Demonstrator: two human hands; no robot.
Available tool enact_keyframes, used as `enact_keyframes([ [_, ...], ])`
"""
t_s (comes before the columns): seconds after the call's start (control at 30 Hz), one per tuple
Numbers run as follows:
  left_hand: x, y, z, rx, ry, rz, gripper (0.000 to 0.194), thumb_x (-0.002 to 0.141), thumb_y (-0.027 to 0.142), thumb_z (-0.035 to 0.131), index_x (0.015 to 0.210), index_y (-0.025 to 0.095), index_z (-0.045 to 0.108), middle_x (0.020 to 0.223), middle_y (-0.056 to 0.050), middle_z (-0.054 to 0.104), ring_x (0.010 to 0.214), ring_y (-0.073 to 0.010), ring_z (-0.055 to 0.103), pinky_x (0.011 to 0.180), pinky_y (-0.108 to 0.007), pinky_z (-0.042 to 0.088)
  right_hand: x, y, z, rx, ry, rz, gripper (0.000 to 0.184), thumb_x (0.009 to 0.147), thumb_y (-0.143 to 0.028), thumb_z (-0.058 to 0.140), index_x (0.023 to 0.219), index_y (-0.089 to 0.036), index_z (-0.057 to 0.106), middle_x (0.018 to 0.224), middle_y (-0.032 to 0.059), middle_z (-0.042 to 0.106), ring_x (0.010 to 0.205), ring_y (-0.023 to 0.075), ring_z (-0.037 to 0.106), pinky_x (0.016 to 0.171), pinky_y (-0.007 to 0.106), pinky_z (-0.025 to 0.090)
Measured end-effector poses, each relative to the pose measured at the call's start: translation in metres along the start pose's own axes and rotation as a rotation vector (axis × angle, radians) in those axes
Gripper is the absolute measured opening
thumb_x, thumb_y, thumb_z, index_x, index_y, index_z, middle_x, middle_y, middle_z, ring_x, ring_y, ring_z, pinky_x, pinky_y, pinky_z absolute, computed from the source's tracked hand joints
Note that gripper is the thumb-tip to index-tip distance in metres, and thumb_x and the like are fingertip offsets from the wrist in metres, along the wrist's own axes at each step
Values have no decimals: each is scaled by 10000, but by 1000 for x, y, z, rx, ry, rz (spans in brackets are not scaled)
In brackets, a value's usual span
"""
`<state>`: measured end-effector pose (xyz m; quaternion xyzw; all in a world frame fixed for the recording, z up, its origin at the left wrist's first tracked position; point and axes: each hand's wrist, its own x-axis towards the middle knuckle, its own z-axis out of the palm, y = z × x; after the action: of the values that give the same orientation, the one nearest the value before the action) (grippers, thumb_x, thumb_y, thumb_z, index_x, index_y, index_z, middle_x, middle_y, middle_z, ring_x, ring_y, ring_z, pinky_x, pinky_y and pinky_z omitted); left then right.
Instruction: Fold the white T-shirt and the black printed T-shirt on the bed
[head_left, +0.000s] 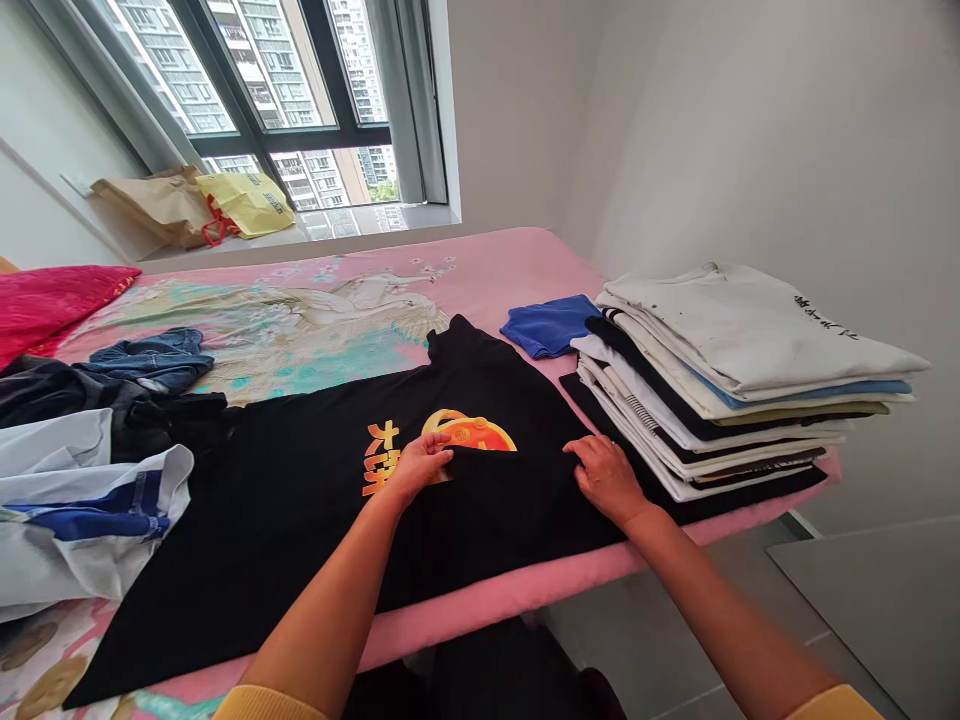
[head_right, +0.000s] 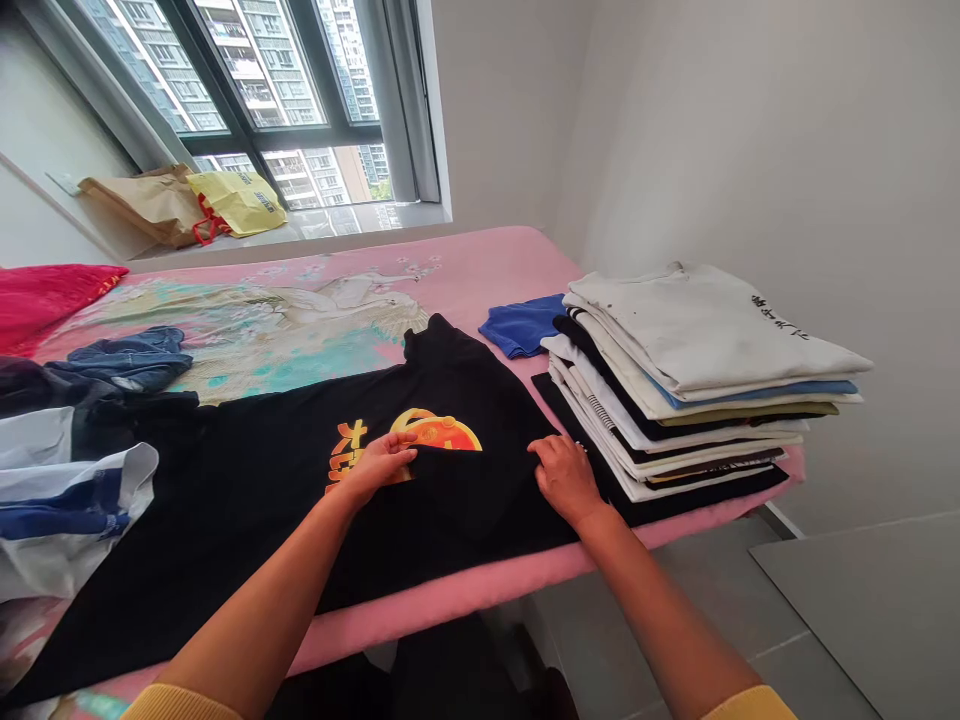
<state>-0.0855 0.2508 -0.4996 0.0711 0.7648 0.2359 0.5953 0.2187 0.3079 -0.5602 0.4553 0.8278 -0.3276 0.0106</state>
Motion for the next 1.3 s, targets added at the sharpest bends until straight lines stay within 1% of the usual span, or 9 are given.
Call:
enact_keyframes([
  [0.2, 0, -4, 0, -8, 25, 45, 384, 581, 267, 761, 905, 146, 592, 663, 17, 617, 576, -110, 582, 539, -240, 497, -3, 3, 8, 52, 74, 61, 288, 787, -73, 442, 966, -200, 628, 920, 51, 612, 900, 201, 507, 802, 319, 356],
  [0.47, -3, -15, -5, 21, 116, 153, 444, 590, 390, 752, 940, 156, 614, 710, 22, 618, 654, -97, 581, 621, -208, 463, -10, 5, 15, 65, 134, 65, 282, 824, -102, 417, 987, -187, 631, 929, 59, 619, 893, 202, 517, 824, 330, 370],
  [0.7, -13, -2, -11, 14, 4, 117, 526, 577, 381, 754, 1027, 145, 616, 623, 43, 558, 519, -74, 526, 526, -203, 431, -12, 8, 16, 69, 158, 41, 241, 816, -137, 438, 980, -175, 611, 952, 72, 619, 914, 210, 532, 851, 362, 382],
  [0.83, -6, -7, -4, 38, 99, 158, 401, 630, 339, 690, 970, 139, 617, 626, 29, 573, 522, -97, 551, 547, -233, 461, -13, 6, 16, 76, 163, 61, 236, 821, -121, 437, 966, -171, 615, 936, 72, 613, 912, 209, 524, 844, 357, 390],
  [1.0, 6, -22, 0, 170, 253, 224, 255, 655, 295, 660, 875, 166, 649, 638, 19, 598, 626, -127, 587, 661, -250, 481, -12, 8, 17, 56, 155, 67, 277, 822, -78, 403, 959, -163, 628, 912, 78, 618, 889, 206, 534, 854, 370, 403],
  [1.1, -1, -18, -1, 247, 357, 272, 210, 694, 263, 624, 885, 180, 654, 788, -26, 639, 777, -172, 609, 783, -308, 485, -13, 6, 12, 104, 191, 78, 336, 812, -62, 374, 1052, -147, 594, 1000, 93, 616, 950, 215, 540, 882, 394, 421],
  [1.17, -12, -11, 5, 322, 397, 365, 196, 744, 230, 568, 916, 198, 657, 954, -57, 638, 939, -202, 589, 901, -349, 450, -13, -5, 3, 180, 242, 72, 374, 822, -74, 357, 1135, -149, 546, 1078, 99, 597, 1024, 220, 528, 925, 420, 418],
  [1.2, -18, -9, 11, 395, 374, 451, 211, 775, 212, 527, 939, 211, 660, 1019, -62, 630, 1009, -208, 569, 952, -363, 424, -13, -15, -2, 223, 264, 59, 377, 834, -87, 351, 1158, -159, 530, 1104, 97, 588, 1058, 218, 517, 950, 430, 410],
  [1.3, -33, -9, 38, 712, 122, 755, 343, 844, 143, 386, 1049, 230, 647, 1142, -55, 622, 1148, -199, 516, 1042, -391, 363, -7, -52, -11, 330, 273, -24, 367, 871, -108, 331, 1174, -185, 525, 1144, 79, 579, 1145, 197, 483, 1031, 436, 363],
])
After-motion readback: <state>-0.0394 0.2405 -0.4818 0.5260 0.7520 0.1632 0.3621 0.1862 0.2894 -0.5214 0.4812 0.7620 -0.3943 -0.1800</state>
